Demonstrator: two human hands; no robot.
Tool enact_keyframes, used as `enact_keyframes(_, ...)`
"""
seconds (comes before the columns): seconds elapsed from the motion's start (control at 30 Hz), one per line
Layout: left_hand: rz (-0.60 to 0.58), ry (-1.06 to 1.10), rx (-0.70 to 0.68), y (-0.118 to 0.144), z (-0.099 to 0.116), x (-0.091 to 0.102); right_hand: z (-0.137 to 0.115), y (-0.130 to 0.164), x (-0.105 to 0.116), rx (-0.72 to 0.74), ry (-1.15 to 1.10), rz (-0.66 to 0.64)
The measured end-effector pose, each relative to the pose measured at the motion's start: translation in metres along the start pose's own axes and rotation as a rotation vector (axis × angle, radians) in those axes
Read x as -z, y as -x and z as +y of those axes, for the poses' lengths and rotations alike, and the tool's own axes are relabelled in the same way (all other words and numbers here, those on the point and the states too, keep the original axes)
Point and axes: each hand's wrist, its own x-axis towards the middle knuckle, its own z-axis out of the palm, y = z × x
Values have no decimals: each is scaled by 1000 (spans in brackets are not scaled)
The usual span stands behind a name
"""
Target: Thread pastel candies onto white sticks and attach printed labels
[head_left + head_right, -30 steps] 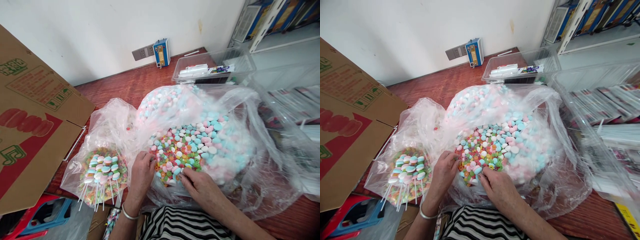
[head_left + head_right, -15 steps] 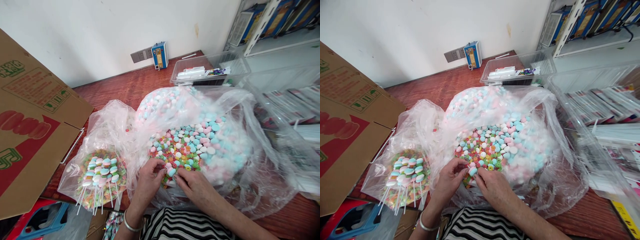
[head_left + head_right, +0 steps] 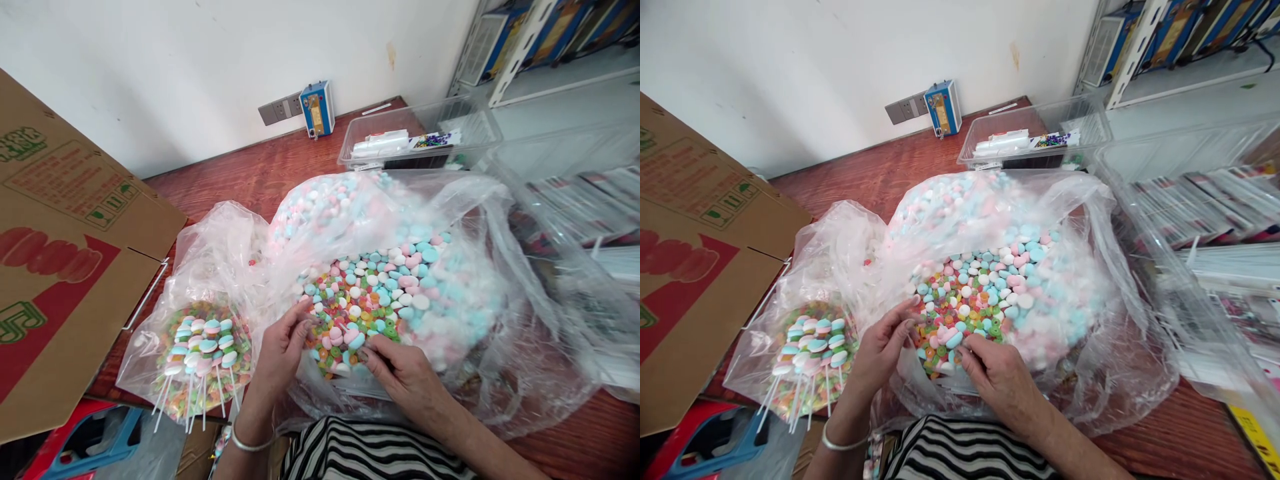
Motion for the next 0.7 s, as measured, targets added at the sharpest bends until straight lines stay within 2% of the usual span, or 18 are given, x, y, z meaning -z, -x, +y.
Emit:
enact_keyframes(0.07,110,-371,-124,-9,-6,5,0,0,3,-12,1,11)
enact_keyframes(0.13,111,-645,-198,-16,-11,5,1,-1,4,-23,6,11)
enact_keyframes(0.2,92,-790,-218,-19,-15,3,3,-1,5,-31,12,14)
enact_keyframes(0.27,97,-833,-224,-19,-17,-1,5,0,4,-37,12,17)
enact_keyframes(0.47,110,-768,-228,-19,-17,-8,5,0,5,-56,7,-3)
enact_keyframes(0.7,167,-756,-148,-21,-15,-11,7,2,5,-59,12,-29)
